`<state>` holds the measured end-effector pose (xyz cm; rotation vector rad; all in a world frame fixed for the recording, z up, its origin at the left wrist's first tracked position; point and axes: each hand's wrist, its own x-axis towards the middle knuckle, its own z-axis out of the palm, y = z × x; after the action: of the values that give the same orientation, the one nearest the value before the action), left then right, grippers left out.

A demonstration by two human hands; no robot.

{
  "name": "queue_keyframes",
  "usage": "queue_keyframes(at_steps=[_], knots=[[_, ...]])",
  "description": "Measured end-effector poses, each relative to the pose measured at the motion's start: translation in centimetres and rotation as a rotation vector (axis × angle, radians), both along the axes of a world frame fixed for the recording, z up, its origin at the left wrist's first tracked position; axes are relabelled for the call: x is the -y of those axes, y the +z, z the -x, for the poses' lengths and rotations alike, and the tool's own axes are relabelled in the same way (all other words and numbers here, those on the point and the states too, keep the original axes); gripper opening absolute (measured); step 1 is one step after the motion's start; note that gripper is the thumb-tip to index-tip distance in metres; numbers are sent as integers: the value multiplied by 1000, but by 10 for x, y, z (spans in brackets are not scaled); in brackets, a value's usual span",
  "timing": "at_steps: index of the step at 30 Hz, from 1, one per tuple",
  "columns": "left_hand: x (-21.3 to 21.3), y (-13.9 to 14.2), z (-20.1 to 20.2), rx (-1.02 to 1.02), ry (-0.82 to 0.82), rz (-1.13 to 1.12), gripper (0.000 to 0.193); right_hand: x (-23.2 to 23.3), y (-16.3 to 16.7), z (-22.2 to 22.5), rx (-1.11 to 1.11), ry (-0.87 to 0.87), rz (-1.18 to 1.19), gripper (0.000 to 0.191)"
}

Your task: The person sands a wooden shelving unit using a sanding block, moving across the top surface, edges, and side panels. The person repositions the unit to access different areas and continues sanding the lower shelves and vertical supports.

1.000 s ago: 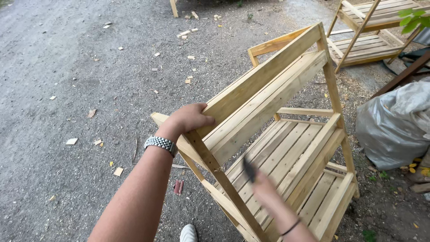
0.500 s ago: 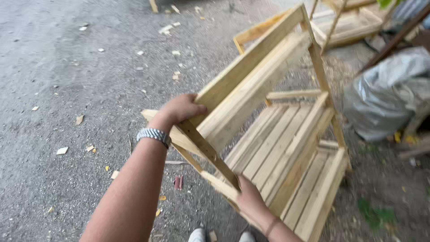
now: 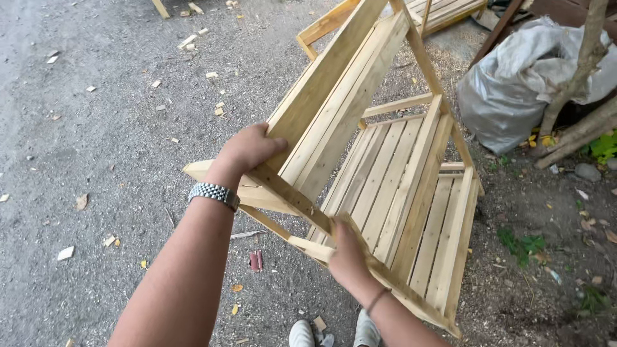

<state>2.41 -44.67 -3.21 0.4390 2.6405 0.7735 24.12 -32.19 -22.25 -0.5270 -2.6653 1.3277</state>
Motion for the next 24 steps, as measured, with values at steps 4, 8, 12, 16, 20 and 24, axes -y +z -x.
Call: queue_keyframes(at_steps=[4, 8, 12, 16, 20, 24], knots=[[-3, -2, 1, -47, -23, 10, 54, 16, -15, 22, -144, 52, -189, 71], [-6, -4, 6, -33, -16, -18, 54, -12, -31, -15, 259, -126, 60, 75], [-9, -9, 11, -37, -39, -11, 56, -32, -36, -27, 316, -184, -65, 47], [-10, -12, 14, -57, -43, -20, 55, 1, -14, 16, 401, -215, 30, 40], [-11, -13, 15, -2, -42, 5, 53, 38, 1, 22, -68, -150, -51, 81], [-14, -14, 15, 11, -45, 16, 52, 26, -22, -24, 237, -176, -130, 96]])
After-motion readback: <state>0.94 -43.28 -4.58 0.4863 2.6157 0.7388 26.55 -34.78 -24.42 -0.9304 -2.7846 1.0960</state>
